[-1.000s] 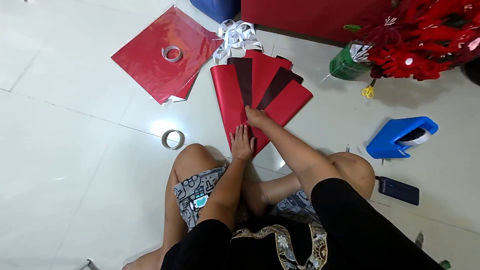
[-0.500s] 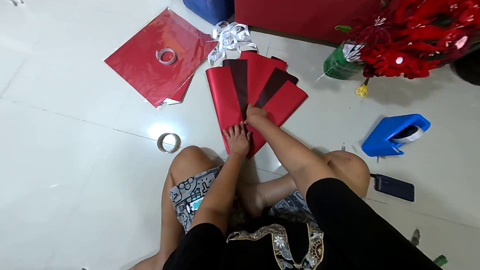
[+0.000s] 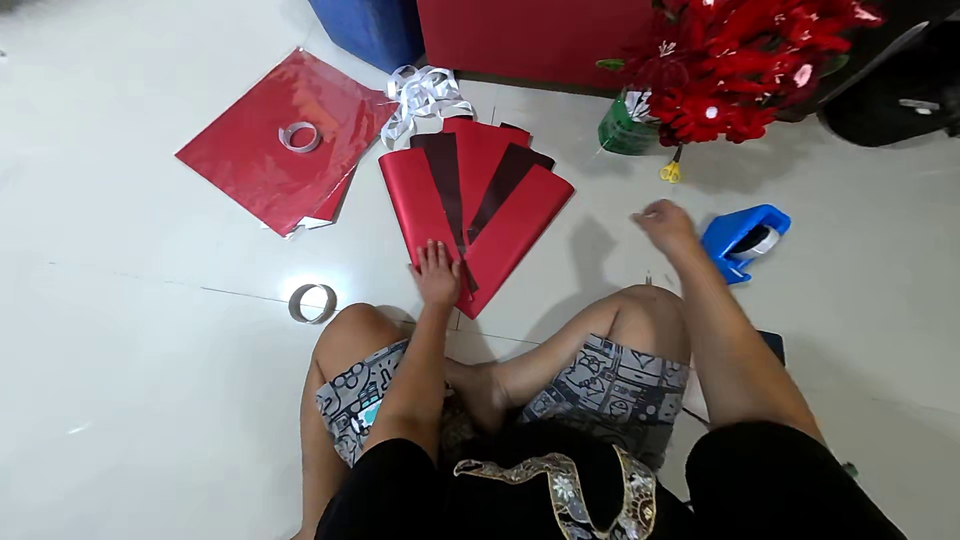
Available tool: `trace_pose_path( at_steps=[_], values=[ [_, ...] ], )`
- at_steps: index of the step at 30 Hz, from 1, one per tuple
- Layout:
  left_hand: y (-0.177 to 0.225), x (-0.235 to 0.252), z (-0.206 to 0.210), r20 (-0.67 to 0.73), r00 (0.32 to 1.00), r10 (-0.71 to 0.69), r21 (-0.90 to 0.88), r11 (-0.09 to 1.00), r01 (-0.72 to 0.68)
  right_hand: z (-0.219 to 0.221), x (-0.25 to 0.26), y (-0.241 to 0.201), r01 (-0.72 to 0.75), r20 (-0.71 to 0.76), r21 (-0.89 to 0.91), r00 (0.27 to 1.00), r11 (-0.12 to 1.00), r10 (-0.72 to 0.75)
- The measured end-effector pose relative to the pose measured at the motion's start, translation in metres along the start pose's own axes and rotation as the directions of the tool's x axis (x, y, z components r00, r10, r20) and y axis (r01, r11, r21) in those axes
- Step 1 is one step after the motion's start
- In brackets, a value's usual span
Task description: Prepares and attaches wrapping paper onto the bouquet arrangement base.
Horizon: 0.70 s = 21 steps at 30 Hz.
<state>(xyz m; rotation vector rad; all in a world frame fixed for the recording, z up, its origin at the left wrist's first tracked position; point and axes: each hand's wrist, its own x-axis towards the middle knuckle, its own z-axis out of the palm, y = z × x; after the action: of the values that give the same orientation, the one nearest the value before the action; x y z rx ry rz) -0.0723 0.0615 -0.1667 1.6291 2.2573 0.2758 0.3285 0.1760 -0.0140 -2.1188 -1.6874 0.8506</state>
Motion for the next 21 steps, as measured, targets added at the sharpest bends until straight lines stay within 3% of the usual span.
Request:
trace_pose_path(
  at_steps=[2, 5, 7, 11, 16, 21],
  values=[
    [-0.014, 0.006, -0.013, -0.013, 0.993, -0.117, 0.01, 0.993, 0.117, -0.046, -0.016, 0.05, -0.118, -0.232, 0.051, 0.964, 0.992, 0.127],
    [-0.027, 0.008, -0.031, -0.016, 0.966, -0.26, 0.015, 0.966, 0.26, -0.069, -0.032, 0.108, -0.298, -0.498, 0.242, 0.779, 0.924, 0.381],
    [-0.028, 0.008, -0.038, -0.008, 0.95, -0.311, 0.019, 0.95, 0.311, -0.064, -0.036, 0.129, -0.349, -0.456, 0.425, 0.714, 0.835, 0.531],
    [-0.027, 0.006, -0.043, 0.099, 0.975, -0.198, -0.026, 0.979, 0.201, -0.043, -0.028, 0.153, -0.303, -0.222, 0.733, 0.74, 0.609, 0.635],
    [-0.044, 0.019, -0.062, 0.296, 0.955, -0.019, -0.018, 1.0, 0.025, -0.039, -0.022, 0.155, -0.228, -0.195, 0.846, 0.709, 0.481, 0.678],
    [-0.072, 0.017, -0.07, 0.408, 0.913, 0.021, 0.072, 0.996, -0.055, -0.037, -0.023, 0.148, -0.106, -0.236, 0.915, 0.642, 0.39, 0.729]
  ],
)
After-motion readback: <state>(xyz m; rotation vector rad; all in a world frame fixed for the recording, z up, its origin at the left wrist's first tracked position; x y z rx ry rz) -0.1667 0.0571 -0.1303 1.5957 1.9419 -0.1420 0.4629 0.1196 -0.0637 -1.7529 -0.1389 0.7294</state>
